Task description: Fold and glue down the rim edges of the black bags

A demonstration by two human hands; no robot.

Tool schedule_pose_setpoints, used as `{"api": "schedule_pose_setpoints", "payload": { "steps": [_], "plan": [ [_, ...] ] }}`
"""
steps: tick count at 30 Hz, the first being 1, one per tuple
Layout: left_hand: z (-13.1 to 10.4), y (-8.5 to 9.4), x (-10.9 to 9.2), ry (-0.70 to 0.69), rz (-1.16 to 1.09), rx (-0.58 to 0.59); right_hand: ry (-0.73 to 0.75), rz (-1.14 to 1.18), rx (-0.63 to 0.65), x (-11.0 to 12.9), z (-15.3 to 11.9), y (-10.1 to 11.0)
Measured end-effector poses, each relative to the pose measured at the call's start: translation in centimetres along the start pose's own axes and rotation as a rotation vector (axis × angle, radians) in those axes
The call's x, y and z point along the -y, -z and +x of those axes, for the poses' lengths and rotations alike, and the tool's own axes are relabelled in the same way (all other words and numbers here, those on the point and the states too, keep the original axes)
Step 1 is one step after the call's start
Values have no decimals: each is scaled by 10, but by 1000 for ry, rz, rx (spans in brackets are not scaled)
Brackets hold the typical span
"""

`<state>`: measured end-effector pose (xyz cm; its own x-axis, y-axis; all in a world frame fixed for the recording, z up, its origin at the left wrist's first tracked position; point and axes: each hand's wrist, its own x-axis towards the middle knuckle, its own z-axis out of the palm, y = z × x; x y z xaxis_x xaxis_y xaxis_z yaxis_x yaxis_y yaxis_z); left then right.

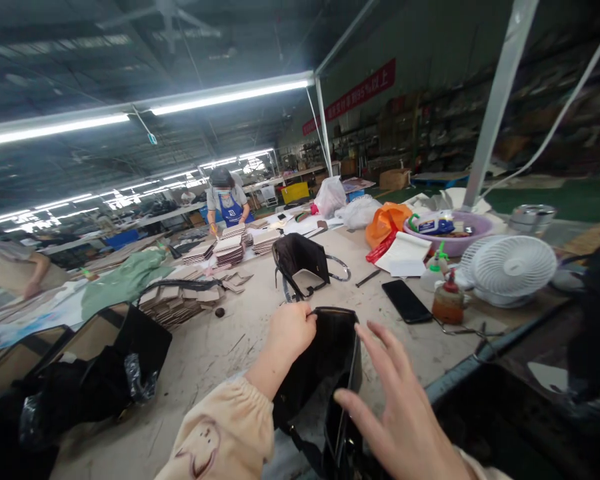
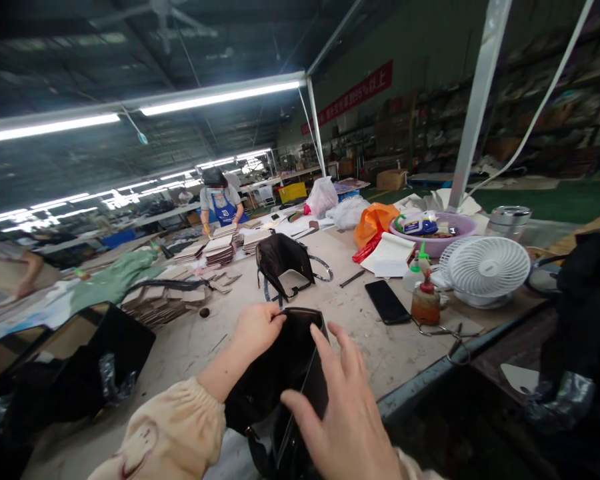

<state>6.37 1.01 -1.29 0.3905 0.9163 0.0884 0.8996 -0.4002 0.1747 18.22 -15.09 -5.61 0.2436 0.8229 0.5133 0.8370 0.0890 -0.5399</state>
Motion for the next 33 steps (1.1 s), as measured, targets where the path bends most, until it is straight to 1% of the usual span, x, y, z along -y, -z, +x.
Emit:
{"api": "schedule_pose_setpoints", "payload": {
  "steps": [2,3,5,7,9,10,12,14,15,16,18,20,23,25,27,29,31,33],
  "plan": [
    [1,-1,0,3,-19,-8,34,19,63,9,-34,-10],
    [1,-1,-1,4,-30,-13,42,21,65,13,-49,-18],
    [0,-1,-4,11,-53,-26,49,-49,24,22,-71,-38],
    [-4,2,-6,32,-79,-38,100,-115,-31,28,-81,-54],
    [-9,8,-4,71,-109,-47,117,-94,-29,30,-80,-59],
    [-13,12,1,96,-127,-50,98,-63,-10,30,-77,-57],
    [-22,22,16,158,-170,-51,50,6,39,25,-64,-45],
    [-35,33,38,234,-229,-39,81,67,67,15,-46,-29],
    [-44,39,49,276,-267,-28,115,123,100,8,-34,-22],
    [-53,44,60,316,-309,-15,108,195,133,1,-21,-16],
    [-75,52,77,378,-397,16,67,328,255,-13,6,-8],
    [-99,55,87,416,-471,51,102,424,365,-22,31,-6],
    [-132,50,91,452,-543,109,175,498,474,-25,58,-12],
    [-147,45,93,473,-560,141,196,516,497,-22,66,-21],
    [-156,46,97,491,-546,182,199,531,483,-19,68,-33],
    [-159,55,101,497,-500,233,203,551,463,-16,65,-44],
    [-157,71,102,435,-344,214,220,580,458,-15,62,-53],
    [-150,88,98,250,-48,60,253,612,476,-18,63,-59]
  ]
}}
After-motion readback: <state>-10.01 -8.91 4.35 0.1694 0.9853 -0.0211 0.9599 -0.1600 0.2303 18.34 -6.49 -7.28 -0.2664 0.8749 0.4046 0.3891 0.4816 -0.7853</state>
